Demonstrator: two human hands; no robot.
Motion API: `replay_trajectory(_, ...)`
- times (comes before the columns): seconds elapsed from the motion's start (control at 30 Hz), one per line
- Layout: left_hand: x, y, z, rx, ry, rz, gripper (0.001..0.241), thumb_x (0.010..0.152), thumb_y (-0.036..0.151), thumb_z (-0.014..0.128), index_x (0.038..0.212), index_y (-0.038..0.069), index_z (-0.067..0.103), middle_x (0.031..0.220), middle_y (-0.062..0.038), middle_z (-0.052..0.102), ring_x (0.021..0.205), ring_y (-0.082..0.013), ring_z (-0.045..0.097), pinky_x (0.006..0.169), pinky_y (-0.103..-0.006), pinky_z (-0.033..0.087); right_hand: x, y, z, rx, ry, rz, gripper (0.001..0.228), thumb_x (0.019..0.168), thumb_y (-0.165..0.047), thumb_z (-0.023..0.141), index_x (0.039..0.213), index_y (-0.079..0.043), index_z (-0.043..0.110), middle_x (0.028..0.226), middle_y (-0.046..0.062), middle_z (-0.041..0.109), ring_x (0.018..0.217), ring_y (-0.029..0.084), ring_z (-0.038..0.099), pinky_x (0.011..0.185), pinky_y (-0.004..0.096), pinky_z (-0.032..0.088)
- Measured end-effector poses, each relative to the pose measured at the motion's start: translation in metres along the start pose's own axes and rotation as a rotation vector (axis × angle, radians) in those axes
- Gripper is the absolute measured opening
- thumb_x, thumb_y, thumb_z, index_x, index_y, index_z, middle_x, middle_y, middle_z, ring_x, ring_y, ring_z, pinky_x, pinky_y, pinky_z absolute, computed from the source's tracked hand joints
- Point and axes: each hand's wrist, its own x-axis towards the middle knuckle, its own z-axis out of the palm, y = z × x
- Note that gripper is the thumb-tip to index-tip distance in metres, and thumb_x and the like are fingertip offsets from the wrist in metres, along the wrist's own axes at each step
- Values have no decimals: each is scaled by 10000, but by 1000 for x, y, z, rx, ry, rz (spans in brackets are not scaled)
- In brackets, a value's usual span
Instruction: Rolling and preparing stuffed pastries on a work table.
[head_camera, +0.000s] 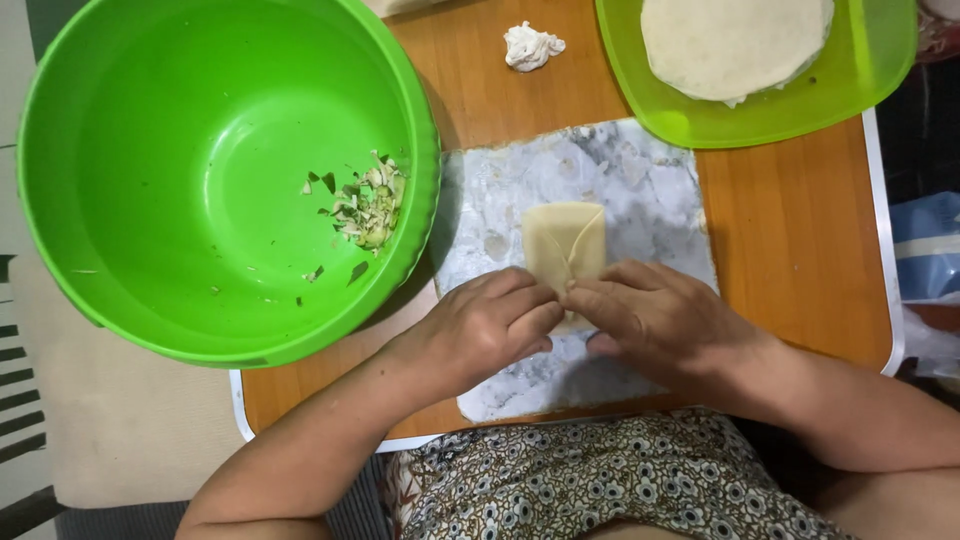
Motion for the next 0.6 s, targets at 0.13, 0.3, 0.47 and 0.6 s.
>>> replay_trajectory(0.13,0,0,1,15,28,-11,364,835,123,828,1125,-1,647,1113,-138,682,1051,-319,665,859,-421,579,-1,-1,3,-4,1,49,587,718,-106,813,1253,-32,583,1026,129,699,917,324,674,717,421,570)
replay_trajectory(0.3,1,-1,4,-32,88,-57,365,850,78,814,1154,-37,647,1023,-156,684,941,-324,675,801,-417,577,-6,8,10,-12,88,32,536,825,-43,761,1304,-46,520,867,84,636,736,305,660,611,419,547)
replay_trajectory(0.47,0,-7,9,-2,105,-108,332,871,22,781,1176,-24,659,990,-132,686,914,-306,674,789,-409,561,3,6,6,69,113,71,506,830,-22,724,1275,-56,486,952,134,668,756,307,696,633,401,573)
replay_trajectory(0.6,4,-8,8,4,155,-139,368,859,-37,727,1223,-22,670,1047,-128,685,945,-300,669,818,-400,556,4,3,6,47,168,165,425,867,-37,741,1200,-53,479,1045,193,692,816,334,715,659,404,582)
